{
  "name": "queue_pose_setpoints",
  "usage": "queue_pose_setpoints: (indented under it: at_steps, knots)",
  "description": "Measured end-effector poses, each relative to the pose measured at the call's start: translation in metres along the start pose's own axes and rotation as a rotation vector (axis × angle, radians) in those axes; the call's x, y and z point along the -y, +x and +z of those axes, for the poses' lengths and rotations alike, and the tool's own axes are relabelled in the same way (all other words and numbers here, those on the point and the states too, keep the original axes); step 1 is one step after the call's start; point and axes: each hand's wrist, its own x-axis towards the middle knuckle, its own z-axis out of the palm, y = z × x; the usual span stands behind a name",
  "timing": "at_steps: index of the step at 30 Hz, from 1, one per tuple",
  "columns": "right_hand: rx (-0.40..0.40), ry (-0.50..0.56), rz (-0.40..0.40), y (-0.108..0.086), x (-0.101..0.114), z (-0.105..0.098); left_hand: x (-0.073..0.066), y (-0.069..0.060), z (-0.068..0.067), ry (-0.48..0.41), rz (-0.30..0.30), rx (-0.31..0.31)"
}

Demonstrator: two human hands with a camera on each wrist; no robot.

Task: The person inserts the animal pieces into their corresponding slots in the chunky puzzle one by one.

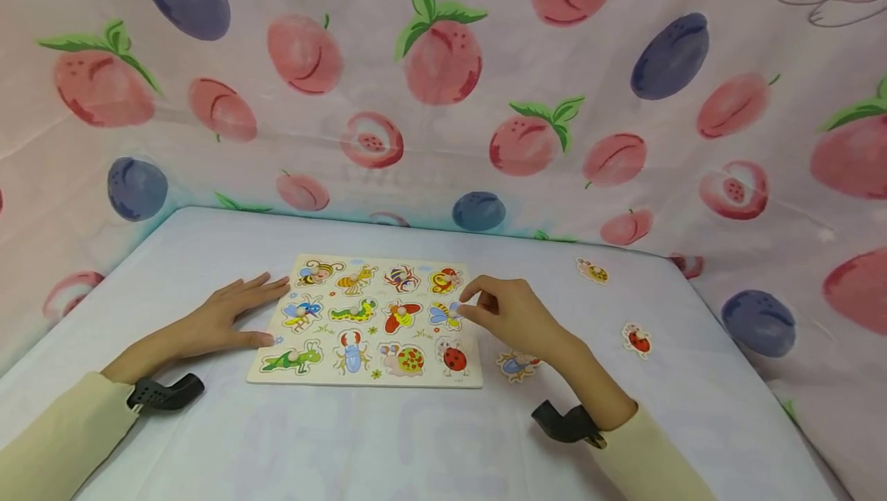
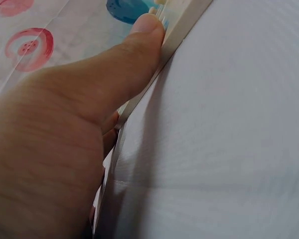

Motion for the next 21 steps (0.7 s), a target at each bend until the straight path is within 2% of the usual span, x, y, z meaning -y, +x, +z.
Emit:
queue_pose_setpoints:
  at_steps: [3, 12, 17, 21]
  knots:
    - [-0.001, -0.001, 0.031, -0.008, -0.012, -0.003, -0.001, 0.000, 0.000, -0.001, 0.004, -0.002]
    - [0.107, 0.094, 0.131, -0.035, -0.044, -0.002, -0.002, 0.001, -0.001, 0.000, -0.002, 0.013]
    - [0.150, 0.184, 0.157, -0.046, -0.067, -0.006, -0.003, 0.001, -0.001, -0.001, -0.004, 0.011]
    - [0.175, 0.217, 0.166, -0.050, -0.082, -0.008, -0.003, 0.000, -0.002, -0.002, 0.007, -0.003]
